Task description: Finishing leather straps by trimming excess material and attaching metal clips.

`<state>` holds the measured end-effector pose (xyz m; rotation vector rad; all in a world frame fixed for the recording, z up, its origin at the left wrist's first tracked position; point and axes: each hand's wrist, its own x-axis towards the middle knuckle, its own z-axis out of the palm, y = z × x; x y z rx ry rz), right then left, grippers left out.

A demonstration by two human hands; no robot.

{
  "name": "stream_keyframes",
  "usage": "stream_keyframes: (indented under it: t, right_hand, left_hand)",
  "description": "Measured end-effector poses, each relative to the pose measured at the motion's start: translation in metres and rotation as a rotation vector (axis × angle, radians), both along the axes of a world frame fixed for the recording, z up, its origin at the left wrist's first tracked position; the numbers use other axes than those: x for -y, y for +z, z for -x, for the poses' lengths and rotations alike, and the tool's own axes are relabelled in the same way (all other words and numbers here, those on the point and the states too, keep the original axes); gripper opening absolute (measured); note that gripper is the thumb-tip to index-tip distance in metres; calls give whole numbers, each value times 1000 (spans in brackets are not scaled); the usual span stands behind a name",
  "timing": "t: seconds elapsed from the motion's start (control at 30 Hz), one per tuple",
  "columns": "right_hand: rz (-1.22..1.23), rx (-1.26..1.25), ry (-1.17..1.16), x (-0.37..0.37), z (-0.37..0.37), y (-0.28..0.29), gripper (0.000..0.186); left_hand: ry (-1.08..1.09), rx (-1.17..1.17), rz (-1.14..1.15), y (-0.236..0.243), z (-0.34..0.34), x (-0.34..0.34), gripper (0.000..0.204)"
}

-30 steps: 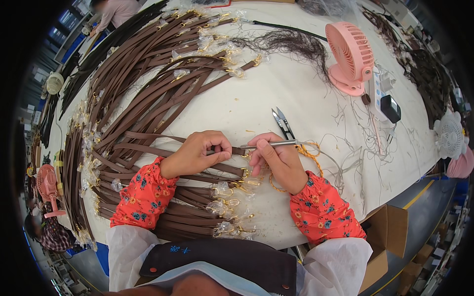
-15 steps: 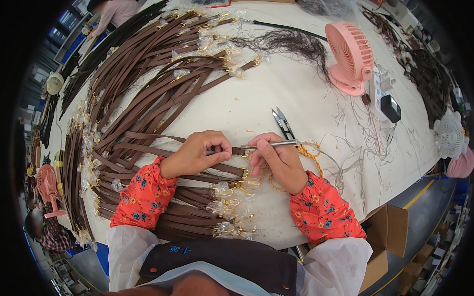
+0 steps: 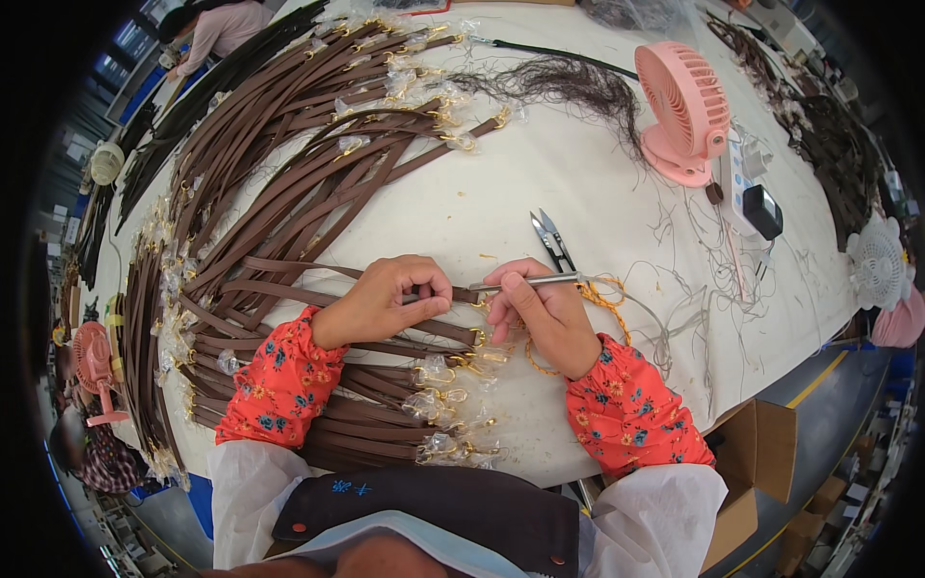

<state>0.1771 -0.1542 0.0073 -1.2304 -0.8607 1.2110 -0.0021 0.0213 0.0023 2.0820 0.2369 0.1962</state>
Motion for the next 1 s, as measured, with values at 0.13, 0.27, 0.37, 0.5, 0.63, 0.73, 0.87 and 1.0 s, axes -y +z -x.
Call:
stream_keyframes:
  t: [0.13,0.27,0.37,0.5,0.63,0.73,0.87,1.0]
  right_hand:
    - [-51,5,-32,0,0,-1,34]
    - [-123,102,-65,1,3,-1,32]
    - [-175,279,-103,1,4,-2,31]
    - [-205,423,-99,0,2,-5,27]
    - [-138,595,-192,-1,-9,-5,29]
    - [-147,587,-270,-5,-12,-7,29]
    - [-187,647,-371,-7,-16,-9,22]
    - [-225,654,-353,-9,-14,-8,20]
  left_hand:
    - [161,72,30,5,-1,6,9]
    - [-80,-60,-42,17,6,7,13]
    - [-403,-332,172,29,9,5,15]
    - [-485,-425,171,37,13,-3,18]
    - [153,206,-636,15,12,-23,27]
    - [382,205,-866,-8,19,-52,43]
    - [434,85,-834,-7,19,-59,53]
    - [404,111,-638,-9,27,-58,49]
